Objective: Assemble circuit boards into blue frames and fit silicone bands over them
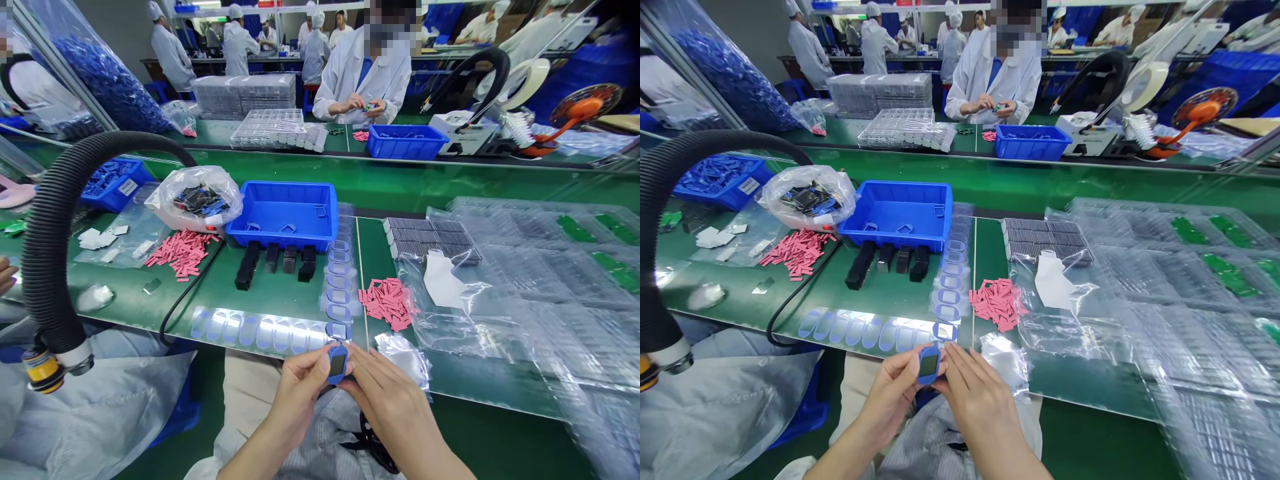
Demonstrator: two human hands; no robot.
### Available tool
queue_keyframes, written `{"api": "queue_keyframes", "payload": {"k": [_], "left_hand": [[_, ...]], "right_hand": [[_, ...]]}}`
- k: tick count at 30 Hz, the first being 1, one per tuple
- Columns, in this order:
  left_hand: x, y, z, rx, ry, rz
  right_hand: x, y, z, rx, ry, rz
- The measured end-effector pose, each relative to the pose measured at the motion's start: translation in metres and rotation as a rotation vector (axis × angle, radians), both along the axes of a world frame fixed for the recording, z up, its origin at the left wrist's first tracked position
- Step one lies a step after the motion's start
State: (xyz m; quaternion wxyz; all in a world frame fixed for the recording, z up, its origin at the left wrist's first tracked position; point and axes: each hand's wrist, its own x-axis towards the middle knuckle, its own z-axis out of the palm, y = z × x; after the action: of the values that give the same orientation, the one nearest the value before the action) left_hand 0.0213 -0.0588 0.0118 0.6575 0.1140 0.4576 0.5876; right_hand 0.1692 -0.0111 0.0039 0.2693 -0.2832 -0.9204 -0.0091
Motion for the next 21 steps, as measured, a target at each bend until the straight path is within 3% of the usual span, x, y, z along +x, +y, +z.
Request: {"api": "queue_keyframes", "payload": {"k": [5, 11, 21], "left_hand": [[0.001, 0.002, 0.003, 0.003, 0.011, 0.005], [0.004, 0.005, 0.006, 0.009, -0.017, 0.014], [-0.006, 0.018, 0.009, 0.001, -0.011, 0.103]], "right_hand": [[0.001, -0.004, -0.002, 0.029, -0.03, -0.033], [-0.003, -0.007, -0.009, 0.084, 0.1, -0.126], [0.002, -0.001, -0.023, 0.163, 0.094, 0.015]]}}
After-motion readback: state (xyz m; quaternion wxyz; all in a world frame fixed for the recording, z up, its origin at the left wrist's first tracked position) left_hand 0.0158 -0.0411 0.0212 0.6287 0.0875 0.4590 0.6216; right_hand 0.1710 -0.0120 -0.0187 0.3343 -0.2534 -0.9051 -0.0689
